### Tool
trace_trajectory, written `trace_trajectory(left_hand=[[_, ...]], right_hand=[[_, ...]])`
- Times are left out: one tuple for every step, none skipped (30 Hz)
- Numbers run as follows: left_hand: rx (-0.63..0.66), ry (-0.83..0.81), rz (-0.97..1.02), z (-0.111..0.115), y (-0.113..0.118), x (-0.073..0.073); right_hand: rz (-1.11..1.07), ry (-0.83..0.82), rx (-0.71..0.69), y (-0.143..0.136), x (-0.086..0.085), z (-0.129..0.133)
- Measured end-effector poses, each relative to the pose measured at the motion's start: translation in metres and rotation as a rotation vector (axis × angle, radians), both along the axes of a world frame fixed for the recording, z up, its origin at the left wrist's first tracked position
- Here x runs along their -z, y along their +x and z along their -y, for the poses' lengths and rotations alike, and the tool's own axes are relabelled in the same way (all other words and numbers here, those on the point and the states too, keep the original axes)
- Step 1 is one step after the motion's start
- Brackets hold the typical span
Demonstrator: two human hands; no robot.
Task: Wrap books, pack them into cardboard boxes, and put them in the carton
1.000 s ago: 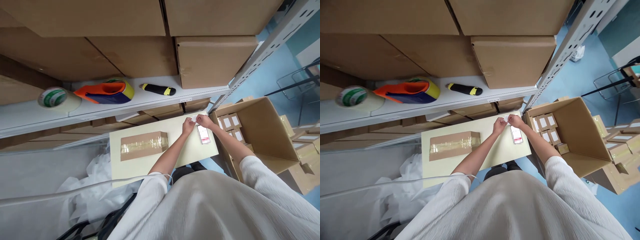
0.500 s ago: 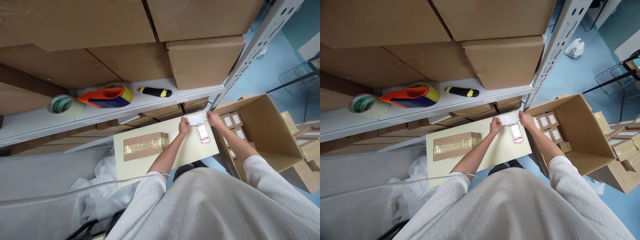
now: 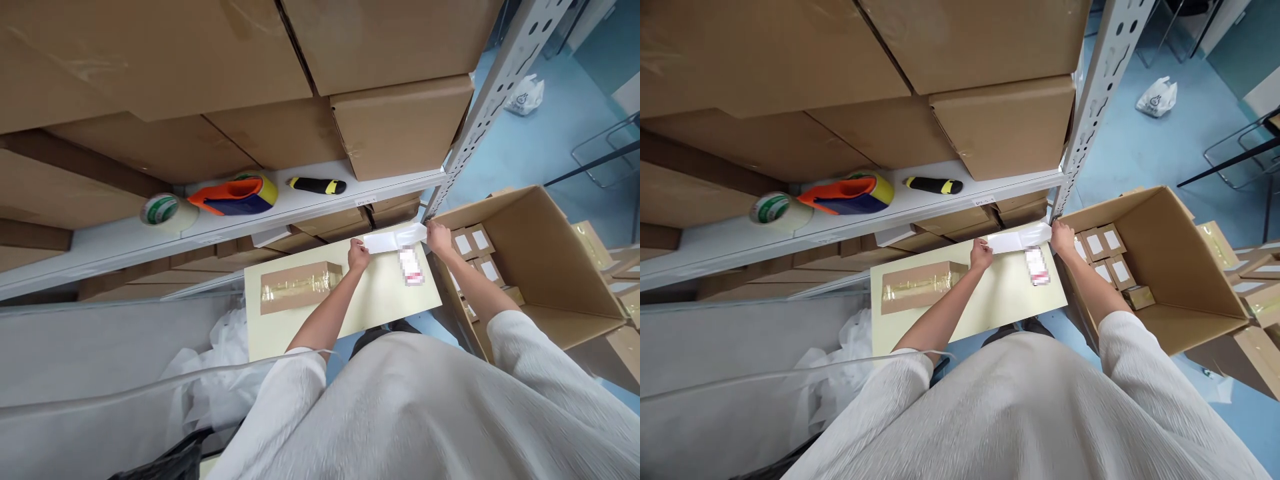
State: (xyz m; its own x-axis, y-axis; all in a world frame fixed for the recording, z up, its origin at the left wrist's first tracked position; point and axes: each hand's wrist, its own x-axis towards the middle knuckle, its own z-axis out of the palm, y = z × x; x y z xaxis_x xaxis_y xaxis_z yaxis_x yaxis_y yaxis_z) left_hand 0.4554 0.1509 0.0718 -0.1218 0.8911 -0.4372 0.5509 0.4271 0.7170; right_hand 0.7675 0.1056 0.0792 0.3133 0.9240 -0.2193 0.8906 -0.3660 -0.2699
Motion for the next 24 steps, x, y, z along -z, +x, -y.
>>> trace_trajectory(left_hand=[[-0.005,0.0,-0.004,0.002,-0.002,-0.002],[-0.014,-0.001,-0.005,0.003,-0.003,-0.003],[-0.025,-0.003,-0.002,0.005,-0.005,-0.005],[-0.039,-0.006,0.007,0.006,-0.007,-0.007],[-0.052,-0.008,0.019,0.008,-0.008,-0.009],[-0.063,-0.011,0.034,0.01,-0.01,-0.011],[-0.071,-0.013,0.051,0.012,-0.011,-0.013],[-0.075,-0.013,0.069,0.014,-0.013,-0.015],[-0.079,-0.01,0.09,0.016,-0.014,-0.018],[-0.085,-0.006,0.116,0.018,-0.016,-0.021],[-0.094,-0.007,0.146,0.02,-0.017,-0.024],[-0.103,-0.008,0.179,0.022,-0.02,-0.027],[-0.116,-0.011,0.212,0.025,-0.022,-0.031],[-0.13,-0.013,0.244,0.027,-0.026,-0.035],[-0.146,-0.011,0.274,0.029,-0.03,-0.039],[-0.164,-0.007,0.301,0.031,-0.034,-0.044],[-0.185,-0.001,0.326,0.033,-0.04,-0.049],[-0.208,0.006,0.349,0.036,-0.046,-0.054],[-0.23,0.014,0.37,0.038,-0.053,-0.059],[-0.248,0.023,0.388,0.04,-0.06,-0.064],[-0.262,0.03,0.403,0.043,-0.068,-0.068],[-0.269,0.034,0.416,0.046,-0.077,-0.072],[-0.272,0.034,0.427,0.048,-0.086,-0.076],[-0.274,0.029,0.437,0.051,-0.095,-0.079]], right_hand=[[0.005,0.003,0.014,0.001,0.0,0.001],[0.01,0.007,0.026,0.002,0.001,0.002],[0.013,0.009,0.037,0.003,0.001,0.004],[0.014,0.009,0.045,0.003,0.001,0.006],[0.014,0.009,0.051,0.004,0.001,0.007],[0.016,0.01,0.053,0.003,0.0,0.009],[0.02,0.017,0.051,0.002,-0.001,0.011],[0.026,0.033,0.046,0.0,-0.003,0.012],[0.029,0.055,0.033,-0.004,-0.005,0.014],[0.022,0.082,0.006,-0.009,-0.007,0.015],[-0.002,0.108,-0.039,-0.015,-0.01,0.015],[-0.044,0.13,-0.102,-0.023,-0.013,0.016],[-0.103,0.142,-0.18,-0.033,-0.015,0.016],[-0.169,0.146,-0.265,-0.045,-0.017,0.016],[-0.234,0.147,-0.346,-0.058,-0.02,0.015],[-0.291,0.144,-0.415,-0.071,-0.022,0.015],[-0.335,0.14,-0.464,-0.086,-0.023,0.015],[-0.369,0.139,-0.495,-0.1,-0.025,0.016],[-0.396,0.14,-0.51,-0.115,-0.027,0.016],[-0.421,0.142,-0.515,-0.129,-0.029,0.016],[-0.445,0.146,-0.515,-0.142,-0.032,0.015],[-0.468,0.156,-0.515,-0.154,-0.035,0.015],[-0.49,0.174,-0.516,-0.166,-0.039,0.014],[-0.51,0.199,-0.518,-0.177,-0.044,0.013]])
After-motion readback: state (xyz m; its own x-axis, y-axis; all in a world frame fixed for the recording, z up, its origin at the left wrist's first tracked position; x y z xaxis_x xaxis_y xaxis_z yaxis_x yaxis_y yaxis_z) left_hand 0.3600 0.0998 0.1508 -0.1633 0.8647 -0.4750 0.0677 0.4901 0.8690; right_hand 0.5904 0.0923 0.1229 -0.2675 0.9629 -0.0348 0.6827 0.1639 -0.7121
